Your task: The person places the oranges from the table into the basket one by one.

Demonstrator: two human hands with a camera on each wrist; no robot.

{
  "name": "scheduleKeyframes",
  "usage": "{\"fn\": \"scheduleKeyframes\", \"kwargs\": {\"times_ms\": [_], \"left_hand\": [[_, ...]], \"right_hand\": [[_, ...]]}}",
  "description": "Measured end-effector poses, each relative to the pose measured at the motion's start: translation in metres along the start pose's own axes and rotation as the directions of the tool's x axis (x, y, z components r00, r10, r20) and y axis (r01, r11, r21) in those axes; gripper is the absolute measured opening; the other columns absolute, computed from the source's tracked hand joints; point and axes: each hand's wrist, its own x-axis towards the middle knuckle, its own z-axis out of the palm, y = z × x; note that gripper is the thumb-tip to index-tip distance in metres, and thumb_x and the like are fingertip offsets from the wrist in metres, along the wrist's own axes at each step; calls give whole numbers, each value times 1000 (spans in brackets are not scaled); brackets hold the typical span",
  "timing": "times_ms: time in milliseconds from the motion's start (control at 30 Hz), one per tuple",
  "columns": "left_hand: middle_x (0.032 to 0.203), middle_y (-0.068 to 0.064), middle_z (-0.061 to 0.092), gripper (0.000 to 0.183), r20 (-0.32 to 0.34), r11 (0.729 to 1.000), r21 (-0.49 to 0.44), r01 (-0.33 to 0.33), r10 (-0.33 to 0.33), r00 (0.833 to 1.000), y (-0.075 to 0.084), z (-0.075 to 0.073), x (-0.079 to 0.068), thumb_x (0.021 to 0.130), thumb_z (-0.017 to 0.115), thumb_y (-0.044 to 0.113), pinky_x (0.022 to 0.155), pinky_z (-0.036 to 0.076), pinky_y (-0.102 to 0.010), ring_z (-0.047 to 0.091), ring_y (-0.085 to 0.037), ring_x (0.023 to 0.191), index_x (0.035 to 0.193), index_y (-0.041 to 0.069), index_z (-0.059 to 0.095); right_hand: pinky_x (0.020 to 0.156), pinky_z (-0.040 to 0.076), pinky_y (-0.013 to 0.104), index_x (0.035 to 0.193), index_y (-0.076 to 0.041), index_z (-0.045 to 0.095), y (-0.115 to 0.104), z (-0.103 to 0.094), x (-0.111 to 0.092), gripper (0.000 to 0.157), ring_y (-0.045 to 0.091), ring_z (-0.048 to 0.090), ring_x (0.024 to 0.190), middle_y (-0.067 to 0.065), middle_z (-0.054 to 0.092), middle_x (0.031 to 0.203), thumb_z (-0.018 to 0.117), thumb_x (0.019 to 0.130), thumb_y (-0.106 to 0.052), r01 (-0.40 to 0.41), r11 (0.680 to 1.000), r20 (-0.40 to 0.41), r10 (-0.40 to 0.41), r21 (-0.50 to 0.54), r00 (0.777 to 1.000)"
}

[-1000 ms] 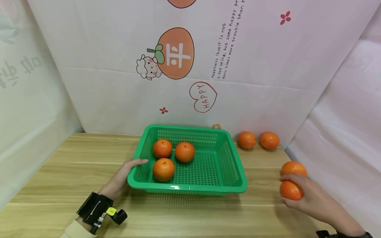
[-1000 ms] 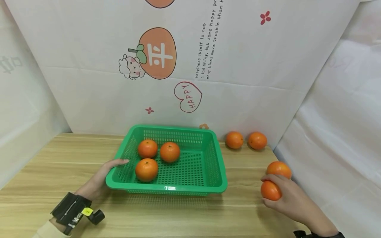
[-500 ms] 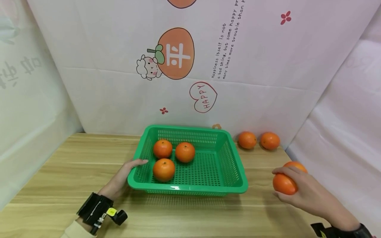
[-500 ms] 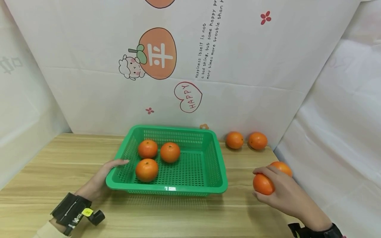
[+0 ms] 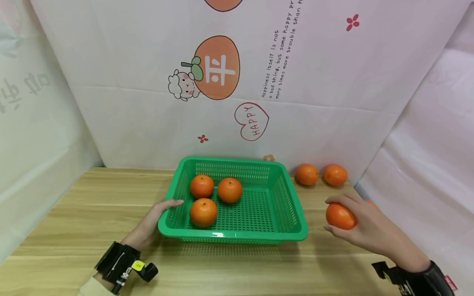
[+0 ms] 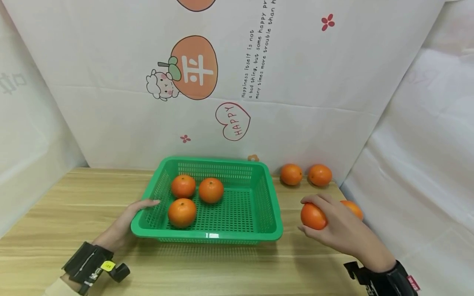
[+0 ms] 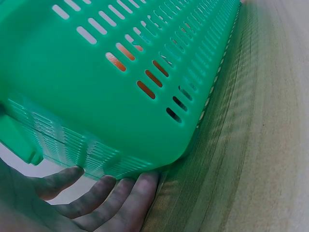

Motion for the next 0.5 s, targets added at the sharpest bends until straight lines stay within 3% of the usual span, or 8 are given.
{"fn": "scheduleKeyframes", "kwargs": {"times_ms": [233, 400, 500], "left_hand": [[168, -21, 38, 83, 2, 1000, 3, -3, 3, 1000, 0, -1, -1, 105, 46, 48, 118, 43, -42, 51, -27, 143, 169, 10, 10], [168, -21, 37, 84, 6, 1000, 4, -1, 1, 1000, 0, -1, -1, 105, 47, 48, 119, 43, -44, 50, -28, 145, 170, 10, 9], [167, -21, 39, 83, 4, 1000, 9, -1, 1, 1000, 0, -1, 0, 105, 46, 48, 119, 44, -44, 51, -28, 144, 169, 10, 11]], "right_hand": [[65, 53, 23, 120, -28, 69, -15, 3, 17, 60, 0, 57, 88, -14, 65, 108, 98, 67, -29, -1, 1000, 2, 1, -19, 1000], [72, 54, 26, 127, -29, 67, -24, 9, 28, 61, 3, 58, 95, -15, 67, 112, 94, 73, -30, 39, 999, 9, -39, -14, 999], [79, 57, 29, 130, -31, 66, -28, 12, 33, 61, 3, 63, 102, -15, 68, 124, 93, 76, -33, 53, 999, 29, -53, 10, 998]]}}
